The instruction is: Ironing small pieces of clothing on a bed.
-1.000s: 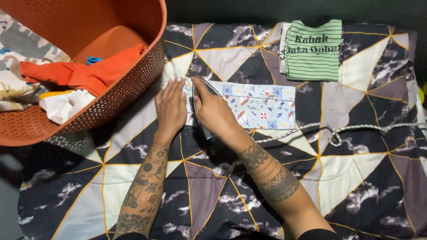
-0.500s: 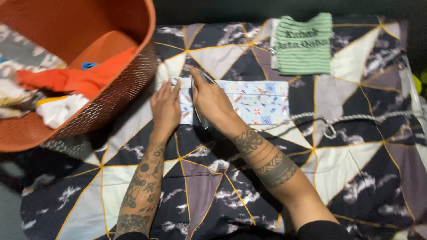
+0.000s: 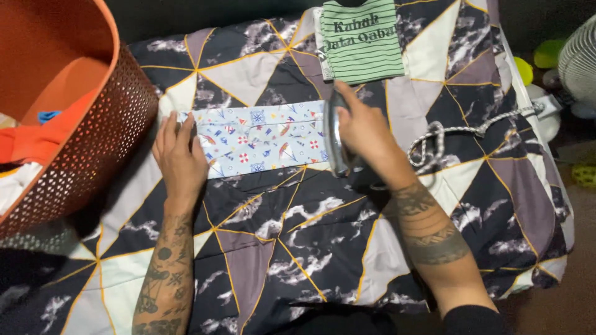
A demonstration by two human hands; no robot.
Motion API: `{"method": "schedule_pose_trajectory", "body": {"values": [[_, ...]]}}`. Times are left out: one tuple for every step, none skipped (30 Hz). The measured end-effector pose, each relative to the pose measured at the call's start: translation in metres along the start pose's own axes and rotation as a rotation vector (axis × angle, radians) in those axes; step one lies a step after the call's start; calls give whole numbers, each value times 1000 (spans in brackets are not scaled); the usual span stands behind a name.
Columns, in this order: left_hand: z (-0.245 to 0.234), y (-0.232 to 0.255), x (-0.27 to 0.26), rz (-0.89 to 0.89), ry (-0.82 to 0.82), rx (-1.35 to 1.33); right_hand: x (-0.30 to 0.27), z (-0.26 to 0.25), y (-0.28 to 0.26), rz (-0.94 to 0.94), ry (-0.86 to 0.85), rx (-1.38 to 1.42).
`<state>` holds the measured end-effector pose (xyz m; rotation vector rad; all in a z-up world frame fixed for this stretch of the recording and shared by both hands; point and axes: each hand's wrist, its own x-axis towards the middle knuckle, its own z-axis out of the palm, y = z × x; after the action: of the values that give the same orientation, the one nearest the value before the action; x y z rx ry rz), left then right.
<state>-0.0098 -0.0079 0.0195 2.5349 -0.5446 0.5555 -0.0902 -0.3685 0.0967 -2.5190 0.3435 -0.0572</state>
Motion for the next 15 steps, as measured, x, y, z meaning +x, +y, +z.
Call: {"method": "schedule_pose_trajectory", "body": {"values": [[3,8,5,-11,6,9,1,-3,2,-13,-8,1],[7,17,10,32,19,-64,3,-5,3,-7,1,6],[11,25,14,75,27,-139,2,-7,6,5,7,10],[22,40,19,64,29,-132,5,-4,9,-3,-3,10],[35,56,26,134,-11,-209,10,-2,13,-8,9,14],[48,71,34,205,-51,-286,14,-1,16,-14,21,17],[60,89,38,198,-42,-285,22,5,25,-24,18,12],[73,108,43,246,-111,-271,30,11,33,-63,63,32],[85,125,49,296,-181,-254,38,16,41,-103,109,55],[100,134,45,291,-173,-251,39,14,42,-113,107,54],[116,141,43,341,-190,-186,41,13,42,-120,126,78],[132,148,43,390,-208,-120,43,12,41,-126,144,102],[136,150,37,384,-201,-113,38,9,38,-137,141,104],[140,152,33,391,-221,-85,33,5,34,-84,107,84],[144,151,30,392,-234,-50,32,3,28,-44,71,65]]}}
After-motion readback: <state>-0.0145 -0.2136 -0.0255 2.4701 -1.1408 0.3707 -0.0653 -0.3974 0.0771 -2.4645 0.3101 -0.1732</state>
